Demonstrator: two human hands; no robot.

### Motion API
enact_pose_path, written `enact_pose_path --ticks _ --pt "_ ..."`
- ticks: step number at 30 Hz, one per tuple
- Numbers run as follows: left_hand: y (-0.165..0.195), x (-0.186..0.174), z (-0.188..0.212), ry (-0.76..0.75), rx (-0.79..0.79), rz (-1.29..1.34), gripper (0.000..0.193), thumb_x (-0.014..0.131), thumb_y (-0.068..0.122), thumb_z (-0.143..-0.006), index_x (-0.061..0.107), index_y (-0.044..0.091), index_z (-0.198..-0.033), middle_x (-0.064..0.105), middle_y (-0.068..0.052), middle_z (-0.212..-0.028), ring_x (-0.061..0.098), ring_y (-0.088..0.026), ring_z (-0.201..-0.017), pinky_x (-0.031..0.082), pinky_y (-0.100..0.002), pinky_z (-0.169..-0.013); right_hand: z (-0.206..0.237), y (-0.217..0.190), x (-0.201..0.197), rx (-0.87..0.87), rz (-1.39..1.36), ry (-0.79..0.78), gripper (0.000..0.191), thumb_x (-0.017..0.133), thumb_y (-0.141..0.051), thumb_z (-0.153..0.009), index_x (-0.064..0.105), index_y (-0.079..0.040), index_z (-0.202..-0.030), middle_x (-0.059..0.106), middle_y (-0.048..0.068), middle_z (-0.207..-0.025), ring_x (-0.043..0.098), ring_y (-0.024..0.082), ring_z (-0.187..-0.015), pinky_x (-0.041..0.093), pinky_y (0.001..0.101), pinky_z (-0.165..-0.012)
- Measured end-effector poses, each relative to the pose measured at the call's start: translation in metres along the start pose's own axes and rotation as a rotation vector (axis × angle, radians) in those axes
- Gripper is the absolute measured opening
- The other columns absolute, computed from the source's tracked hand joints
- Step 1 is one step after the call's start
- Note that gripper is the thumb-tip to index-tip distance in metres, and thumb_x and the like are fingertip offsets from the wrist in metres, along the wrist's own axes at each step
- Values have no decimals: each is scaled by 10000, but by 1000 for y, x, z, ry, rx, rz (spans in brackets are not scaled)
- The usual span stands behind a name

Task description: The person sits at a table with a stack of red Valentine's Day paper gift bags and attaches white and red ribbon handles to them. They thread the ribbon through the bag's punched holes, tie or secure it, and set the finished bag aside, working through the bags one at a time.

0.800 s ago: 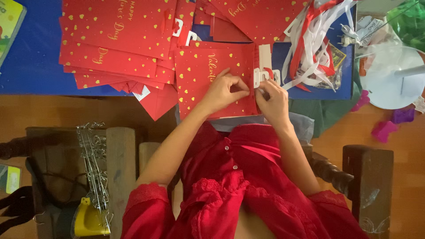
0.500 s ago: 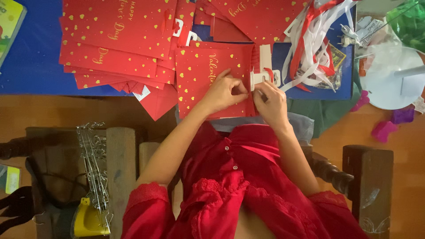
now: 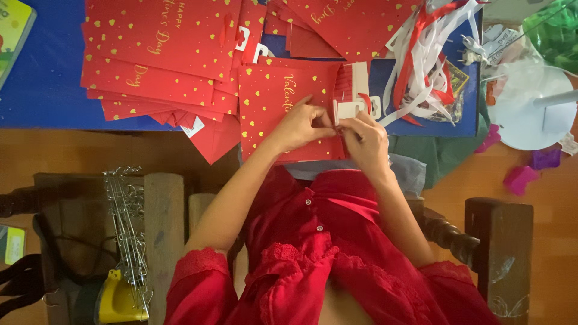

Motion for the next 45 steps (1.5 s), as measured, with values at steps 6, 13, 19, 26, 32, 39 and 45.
enact_pose_path --ticks 6,13,19,26,32,39,45 --pt "1 2 1 57 -27 -9 455 825 495 -790 659 73 -750 687 -86 -680 700 -243 -766 234 -517 -1253 5 9 4 39 78 8 141 673 52 -867 736 -1 -981 623 134 -828 611 251 -708 479 369 -645" --pt "-8 13 1 110 -11 -127 312 709 333 -819 612 38 -794 672 -110 -716 684 -289 -781 291 -507 -1258 -15 38 -19 163 -160 139 194 582 61 -980 726 -1 -1096 717 50 -1013 612 105 -748 501 294 -629" --pt "3 2 8 355 322 -414 321 747 339 -791 674 105 -997 693 -52 -851 640 -335 -873 312 -298 -1215 -64 59 -74 288 -168 278 243 594 -43 -1093 668 -43 -1324 630 69 -1048 581 155 -821 455 336 -688" --pt "1 -1 5 67 -8 11 273 651 265 -824 632 30 -961 591 -119 -682 625 -308 -703 271 -490 -1276 -70 33 -87 113 425 -79 629 696 -85 -985 465 -68 -1570 459 263 -1519 534 448 -1274 467 515 -1033" --pt "10 -13 13 168 62 149 460 644 229 -860 600 14 -1264 718 -164 -1107 685 -294 -1022 514 -410 -991 -42 12 -78 99 554 -28 543 718 -97 -989 568 -93 -1511 406 230 -1617 381 481 -1473 361 560 -1176" --pt "26 -37 19 258 202 200 464 640 153 -978 551 -19 -1399 704 -184 -1269 678 -218 -1157 525 -380 -993 -44 -9 -55 -124 230 -84 585 748 -41 -958 569 -63 -1515 446 193 -1615 296 409 -1557 294 576 -1277" --pt "72 -53 21 151 5 74 229 643 195 -919 538 -2 -971 645 -76 -770 641 -159 -685 522 -341 -643 -39 -35 -36 -351 119 -28 390 721 31 -777 670 -25 -1160 619 155 -1232 576 391 -1241 454 533 -1163"
Point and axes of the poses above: each hand's wrist, its own z-axis away from the middle knuckle, its own x-axis out of the palm, y = z × x, the point moved 4 cm from there along -z, towards the middle knuckle
